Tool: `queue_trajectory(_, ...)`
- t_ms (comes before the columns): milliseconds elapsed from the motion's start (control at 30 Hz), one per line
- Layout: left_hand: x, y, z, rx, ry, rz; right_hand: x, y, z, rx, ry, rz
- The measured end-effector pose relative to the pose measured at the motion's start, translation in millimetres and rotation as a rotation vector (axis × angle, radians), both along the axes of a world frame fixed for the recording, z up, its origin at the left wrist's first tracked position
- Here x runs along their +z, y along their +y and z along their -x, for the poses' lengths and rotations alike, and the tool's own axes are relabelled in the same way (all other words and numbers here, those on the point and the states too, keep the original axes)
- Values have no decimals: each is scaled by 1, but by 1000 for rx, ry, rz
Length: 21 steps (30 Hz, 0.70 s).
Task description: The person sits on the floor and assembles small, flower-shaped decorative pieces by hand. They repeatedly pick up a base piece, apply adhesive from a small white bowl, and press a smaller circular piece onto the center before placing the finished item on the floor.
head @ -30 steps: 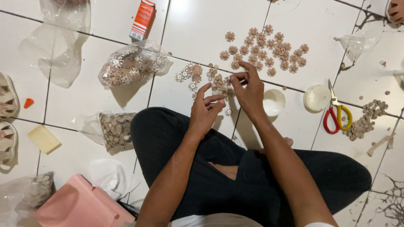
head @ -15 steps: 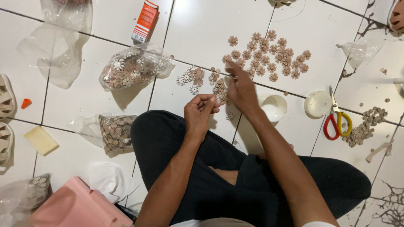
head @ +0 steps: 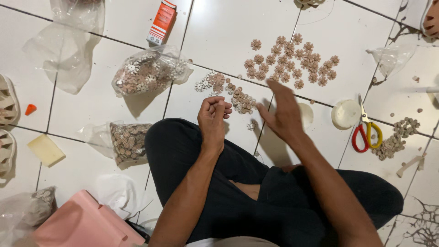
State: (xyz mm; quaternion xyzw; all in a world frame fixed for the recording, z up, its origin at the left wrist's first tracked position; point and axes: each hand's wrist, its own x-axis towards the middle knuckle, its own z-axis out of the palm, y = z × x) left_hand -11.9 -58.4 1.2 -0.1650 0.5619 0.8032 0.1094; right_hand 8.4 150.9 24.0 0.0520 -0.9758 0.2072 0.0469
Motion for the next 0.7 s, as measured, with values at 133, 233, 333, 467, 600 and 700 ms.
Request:
queue_trajectory(133,-3,2,0,-2,-5,-21,18,47,-34,-87,-313,-322)
queue_trajectory(233,-4,5,-4,-3,-6,-48,17,63,-48,-176,-429,-66)
queue_trajectory(333,-3,6,-7,2,8,-53,9,73,-41,-314,-509,-58)
queue_trajectory(467,0,6,-10,6,20,-19,10,77,-38,-218,-121,-103)
queue_trajectory(600,1,7,-10,39,28,5,3,38,-55,-229,-320,155)
queue_trajectory(700,0,7,-10,31,16,2,-13,0,-56,-113,-494,216)
